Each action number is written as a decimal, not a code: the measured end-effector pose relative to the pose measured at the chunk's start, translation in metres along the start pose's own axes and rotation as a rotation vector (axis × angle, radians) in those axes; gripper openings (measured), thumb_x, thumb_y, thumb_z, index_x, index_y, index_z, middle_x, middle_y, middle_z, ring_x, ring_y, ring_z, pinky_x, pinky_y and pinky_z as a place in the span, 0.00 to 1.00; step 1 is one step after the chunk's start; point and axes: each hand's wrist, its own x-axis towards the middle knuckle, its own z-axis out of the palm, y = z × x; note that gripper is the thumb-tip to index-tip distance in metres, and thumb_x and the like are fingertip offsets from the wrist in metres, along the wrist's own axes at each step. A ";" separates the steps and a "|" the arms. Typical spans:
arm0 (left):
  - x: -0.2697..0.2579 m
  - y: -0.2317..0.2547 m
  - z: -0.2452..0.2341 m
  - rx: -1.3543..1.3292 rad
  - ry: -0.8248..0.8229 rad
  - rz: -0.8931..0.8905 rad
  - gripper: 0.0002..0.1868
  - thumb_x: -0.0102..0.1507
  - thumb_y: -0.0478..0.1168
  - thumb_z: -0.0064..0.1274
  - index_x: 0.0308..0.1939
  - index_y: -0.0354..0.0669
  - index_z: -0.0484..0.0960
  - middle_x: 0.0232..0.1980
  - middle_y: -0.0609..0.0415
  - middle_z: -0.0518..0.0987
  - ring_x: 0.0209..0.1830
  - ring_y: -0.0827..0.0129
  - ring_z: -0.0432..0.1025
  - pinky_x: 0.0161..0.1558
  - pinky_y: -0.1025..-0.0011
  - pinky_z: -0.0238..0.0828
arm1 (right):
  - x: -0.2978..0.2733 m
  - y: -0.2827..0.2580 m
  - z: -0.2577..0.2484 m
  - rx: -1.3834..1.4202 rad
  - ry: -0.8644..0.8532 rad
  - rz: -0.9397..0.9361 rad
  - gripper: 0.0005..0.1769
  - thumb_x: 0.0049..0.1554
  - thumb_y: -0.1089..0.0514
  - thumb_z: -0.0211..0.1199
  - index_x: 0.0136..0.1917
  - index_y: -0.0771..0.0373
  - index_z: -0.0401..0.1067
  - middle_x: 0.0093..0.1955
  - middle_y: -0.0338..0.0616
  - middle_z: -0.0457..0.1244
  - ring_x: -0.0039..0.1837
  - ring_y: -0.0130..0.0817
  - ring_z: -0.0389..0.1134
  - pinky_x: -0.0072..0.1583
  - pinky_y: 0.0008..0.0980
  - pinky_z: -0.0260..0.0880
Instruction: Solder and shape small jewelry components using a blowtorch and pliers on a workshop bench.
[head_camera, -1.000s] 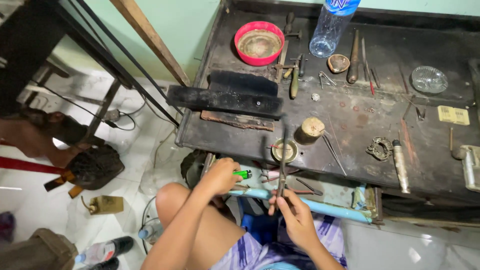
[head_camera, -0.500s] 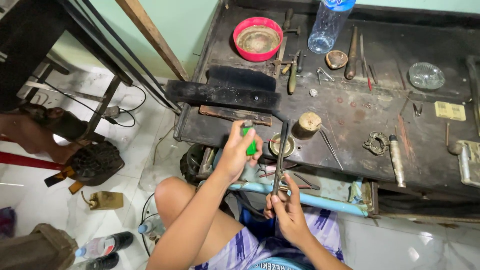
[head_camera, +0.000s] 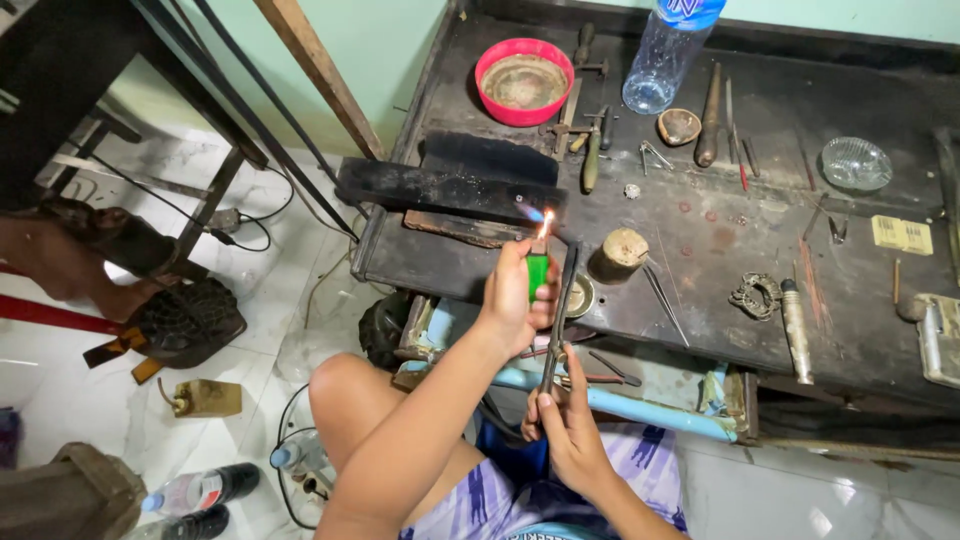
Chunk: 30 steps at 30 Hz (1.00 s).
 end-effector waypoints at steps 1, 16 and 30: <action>-0.005 0.002 -0.008 0.003 -0.001 0.001 0.19 0.68 0.51 0.29 0.27 0.50 0.68 0.22 0.64 0.63 0.15 0.81 0.47 0.14 0.78 0.31 | 0.004 0.002 0.002 0.002 0.000 -0.003 0.39 0.69 0.61 0.43 0.84 0.39 0.28 0.40 0.50 0.53 0.39 0.37 0.54 0.43 0.34 0.68; -0.106 -0.047 -0.073 1.270 0.326 1.014 0.15 0.68 0.44 0.49 0.47 0.37 0.85 0.44 0.46 0.84 0.45 0.54 0.75 0.51 0.59 0.67 | 0.028 -0.021 0.043 -0.544 0.052 0.037 0.43 0.66 0.57 0.50 0.86 0.60 0.32 0.34 0.36 0.52 0.36 0.27 0.53 0.46 0.25 0.59; -0.099 -0.046 -0.092 0.583 0.391 0.843 0.15 0.70 0.38 0.46 0.61 0.42 0.73 0.28 0.52 0.78 0.12 0.75 0.65 0.17 0.78 0.65 | 0.012 0.007 0.038 -0.761 -0.401 0.026 0.13 0.65 0.46 0.58 0.52 0.56 0.74 0.46 0.38 0.71 0.47 0.40 0.70 0.52 0.35 0.63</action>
